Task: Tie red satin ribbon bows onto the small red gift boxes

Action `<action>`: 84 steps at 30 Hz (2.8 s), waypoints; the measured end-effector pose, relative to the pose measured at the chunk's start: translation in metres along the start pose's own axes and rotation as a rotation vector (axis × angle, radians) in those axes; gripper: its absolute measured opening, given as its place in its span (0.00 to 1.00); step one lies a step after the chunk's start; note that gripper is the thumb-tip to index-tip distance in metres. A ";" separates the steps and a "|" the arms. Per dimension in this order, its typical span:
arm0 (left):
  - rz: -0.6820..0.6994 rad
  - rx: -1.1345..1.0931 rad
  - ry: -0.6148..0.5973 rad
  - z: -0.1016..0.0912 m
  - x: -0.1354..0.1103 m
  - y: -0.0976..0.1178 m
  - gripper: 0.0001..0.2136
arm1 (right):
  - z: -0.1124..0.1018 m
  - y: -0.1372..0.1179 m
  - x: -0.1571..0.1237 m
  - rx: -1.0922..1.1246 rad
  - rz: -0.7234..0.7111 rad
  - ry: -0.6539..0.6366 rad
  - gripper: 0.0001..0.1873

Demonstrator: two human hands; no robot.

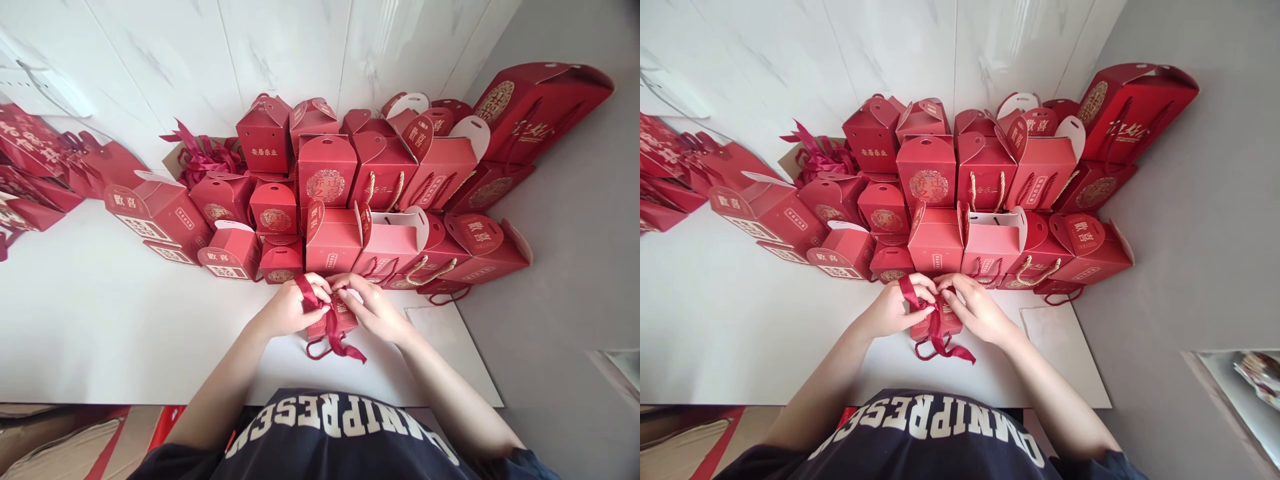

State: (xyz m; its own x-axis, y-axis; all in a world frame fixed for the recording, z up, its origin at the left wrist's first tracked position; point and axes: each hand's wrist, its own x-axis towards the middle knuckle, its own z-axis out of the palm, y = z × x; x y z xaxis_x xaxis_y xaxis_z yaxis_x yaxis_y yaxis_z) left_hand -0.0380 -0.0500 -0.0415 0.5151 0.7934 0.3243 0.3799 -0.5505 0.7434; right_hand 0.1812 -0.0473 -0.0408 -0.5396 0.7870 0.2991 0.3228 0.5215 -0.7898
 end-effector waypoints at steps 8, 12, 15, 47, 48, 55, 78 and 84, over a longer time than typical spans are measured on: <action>0.192 0.349 0.258 0.015 -0.007 0.002 0.06 | 0.008 0.002 0.000 -0.055 -0.018 0.046 0.09; 0.180 0.398 0.342 0.021 -0.010 0.001 0.04 | 0.006 0.004 -0.004 -0.021 -0.017 0.050 0.09; 0.181 0.351 0.356 0.022 -0.012 0.001 0.04 | 0.005 0.007 -0.005 0.005 -0.062 0.038 0.09; 0.220 0.241 0.348 0.019 -0.013 -0.006 0.05 | 0.009 0.006 -0.011 -0.126 -0.090 0.224 0.07; 0.228 0.239 0.355 0.019 -0.013 -0.006 0.05 | 0.009 0.006 -0.011 -0.115 -0.068 0.234 0.08; 0.265 0.295 0.341 0.018 -0.011 -0.005 0.06 | 0.016 0.002 -0.008 -0.142 -0.074 0.281 0.09; 0.243 0.172 0.319 0.021 -0.011 -0.009 0.04 | 0.005 -0.009 -0.021 -0.078 0.111 0.267 0.07; 0.239 0.083 0.290 0.023 -0.008 -0.003 0.03 | -0.026 -0.014 -0.023 0.467 0.262 -0.131 0.13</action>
State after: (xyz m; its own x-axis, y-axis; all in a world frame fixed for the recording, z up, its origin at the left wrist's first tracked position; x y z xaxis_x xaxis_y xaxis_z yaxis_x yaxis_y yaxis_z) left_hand -0.0257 -0.0610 -0.0594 0.3621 0.6744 0.6435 0.3425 -0.7383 0.5810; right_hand 0.2098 -0.0645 -0.0224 -0.5892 0.8078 0.0148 0.0963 0.0884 -0.9914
